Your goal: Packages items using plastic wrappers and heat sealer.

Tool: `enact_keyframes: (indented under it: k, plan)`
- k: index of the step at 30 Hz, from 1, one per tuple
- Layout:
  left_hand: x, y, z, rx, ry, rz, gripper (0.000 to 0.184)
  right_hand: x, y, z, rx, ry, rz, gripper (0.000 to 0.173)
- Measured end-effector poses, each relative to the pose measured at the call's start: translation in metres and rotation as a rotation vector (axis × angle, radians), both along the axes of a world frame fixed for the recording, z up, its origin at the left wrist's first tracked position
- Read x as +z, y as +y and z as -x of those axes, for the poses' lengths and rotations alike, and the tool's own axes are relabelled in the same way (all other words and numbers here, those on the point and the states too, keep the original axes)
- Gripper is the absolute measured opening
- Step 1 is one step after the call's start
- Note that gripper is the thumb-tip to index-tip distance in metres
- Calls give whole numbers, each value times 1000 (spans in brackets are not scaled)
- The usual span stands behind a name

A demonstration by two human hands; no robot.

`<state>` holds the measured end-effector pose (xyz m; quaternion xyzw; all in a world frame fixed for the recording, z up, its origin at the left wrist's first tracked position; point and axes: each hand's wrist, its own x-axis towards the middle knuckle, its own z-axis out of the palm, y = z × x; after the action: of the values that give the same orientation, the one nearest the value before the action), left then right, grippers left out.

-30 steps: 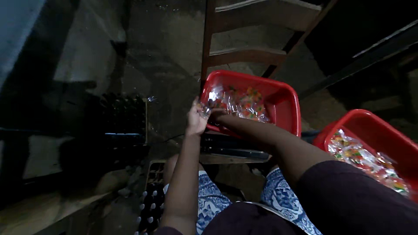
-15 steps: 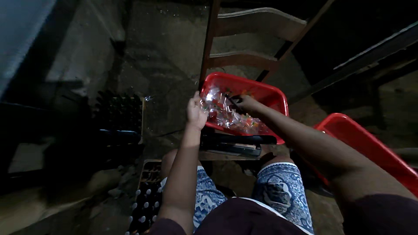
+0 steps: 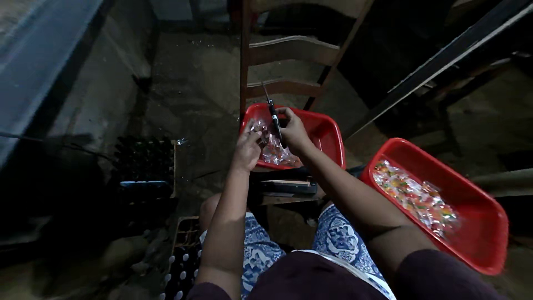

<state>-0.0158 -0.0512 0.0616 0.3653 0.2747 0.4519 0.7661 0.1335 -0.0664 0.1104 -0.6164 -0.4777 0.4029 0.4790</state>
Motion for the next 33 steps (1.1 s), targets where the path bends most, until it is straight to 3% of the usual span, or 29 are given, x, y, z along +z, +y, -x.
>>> enact_keyframes:
  k: [5, 10, 14, 16, 22, 27, 33]
  plan:
    - [6, -2, 2, 95, 24, 83, 20, 3, -8, 0, -21, 23, -78, 51]
    - [8, 3, 6, 182, -154, 234, 13, 6, -66, -6, 76, -82, -46, 52]
    - [16, 1, 10, 206, -222, 277, 17, -4, -135, -9, 275, -101, 211, 82]
    - [19, -1, 10, 206, -237, 270, 15, -11, -151, -7, 326, -97, 271, 87]
    - [26, -12, 5, 203, -77, 159, 11, -10, -137, -1, 376, -173, 264, 77]
    - [31, -17, 8, 185, -38, 127, 16, -7, -117, 6, 359, -179, 251, 63]
    - [29, -17, 13, 218, -29, 153, 14, -7, -108, 14, 348, -148, 244, 59]
